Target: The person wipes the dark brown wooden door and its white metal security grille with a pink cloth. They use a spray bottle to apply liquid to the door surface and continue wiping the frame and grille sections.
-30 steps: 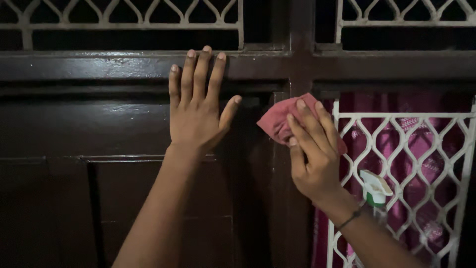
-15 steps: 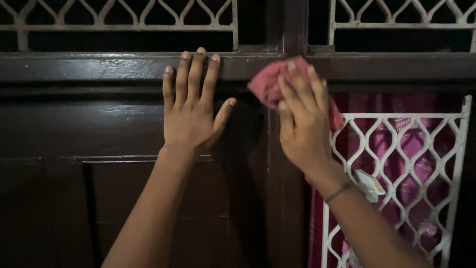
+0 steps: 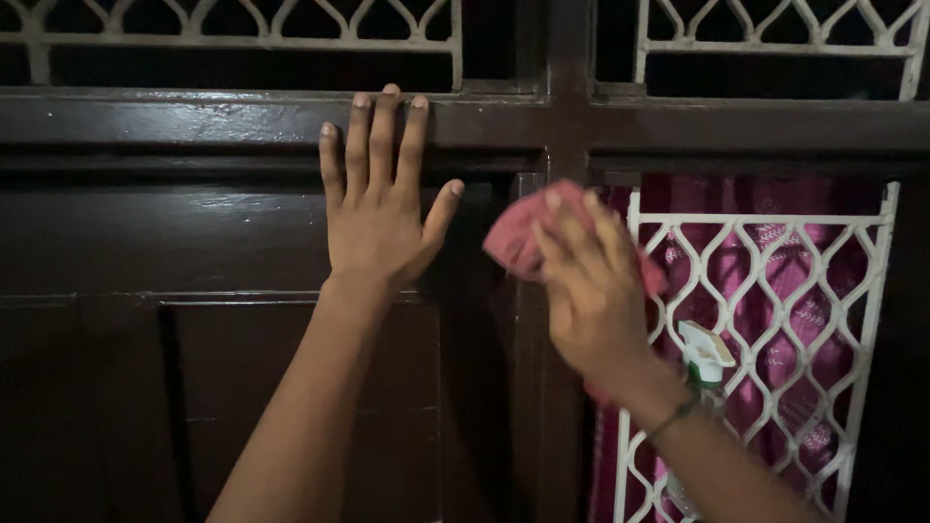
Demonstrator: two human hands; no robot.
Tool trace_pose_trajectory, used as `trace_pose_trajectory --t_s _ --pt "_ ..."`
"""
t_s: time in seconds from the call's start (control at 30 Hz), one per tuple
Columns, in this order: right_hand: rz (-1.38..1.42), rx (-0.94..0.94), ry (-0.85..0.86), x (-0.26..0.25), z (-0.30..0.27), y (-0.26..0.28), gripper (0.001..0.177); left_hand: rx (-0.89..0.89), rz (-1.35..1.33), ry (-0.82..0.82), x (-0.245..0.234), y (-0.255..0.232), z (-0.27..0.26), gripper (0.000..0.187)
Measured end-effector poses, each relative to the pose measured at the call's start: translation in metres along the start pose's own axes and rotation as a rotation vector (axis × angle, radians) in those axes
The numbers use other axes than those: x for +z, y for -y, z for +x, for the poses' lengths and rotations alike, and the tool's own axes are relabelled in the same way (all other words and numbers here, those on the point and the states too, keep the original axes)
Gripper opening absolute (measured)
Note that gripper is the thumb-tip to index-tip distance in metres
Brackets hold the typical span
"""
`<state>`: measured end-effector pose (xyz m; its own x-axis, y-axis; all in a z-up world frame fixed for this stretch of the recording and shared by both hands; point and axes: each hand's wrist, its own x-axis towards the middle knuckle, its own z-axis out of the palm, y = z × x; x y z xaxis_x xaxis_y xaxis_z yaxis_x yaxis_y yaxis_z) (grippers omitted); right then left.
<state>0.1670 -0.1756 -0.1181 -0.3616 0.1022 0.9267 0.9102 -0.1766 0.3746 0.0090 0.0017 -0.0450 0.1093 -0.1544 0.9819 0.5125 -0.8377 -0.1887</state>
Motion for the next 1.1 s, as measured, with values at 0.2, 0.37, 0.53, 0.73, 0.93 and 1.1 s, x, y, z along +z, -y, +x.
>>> trace_pose_trajectory --t_s 0.2,0.37,0.53,0.73,0.93,1.1 --pt "-0.121 -0.134 0.050 -0.015 0.061 -0.016 0.034 0.016 0.006 0.020 -0.006 0.005 0.000 0.078" --pt "-0.140 -0.336 0.216 -0.022 0.031 -0.001 0.034 -0.018 -0.027 0.047 -0.012 0.002 -0.008 0.077" --pt "-0.034 -0.564 0.540 -0.019 -0.031 0.019 0.032 -0.044 -0.107 0.040 -0.011 -0.006 -0.043 0.070" --pt "-0.017 -0.623 0.603 -0.026 -0.034 0.015 0.031 -0.105 -0.140 0.170 0.002 -0.012 -0.094 0.069" --pt "-0.261 -0.646 0.414 -0.031 0.070 -0.017 0.028 -0.109 -0.075 0.322 0.032 -0.006 -0.128 0.071" --pt "-0.297 -0.589 0.320 -0.028 0.072 -0.013 0.033 -0.095 -0.013 0.357 0.046 0.002 -0.141 0.072"
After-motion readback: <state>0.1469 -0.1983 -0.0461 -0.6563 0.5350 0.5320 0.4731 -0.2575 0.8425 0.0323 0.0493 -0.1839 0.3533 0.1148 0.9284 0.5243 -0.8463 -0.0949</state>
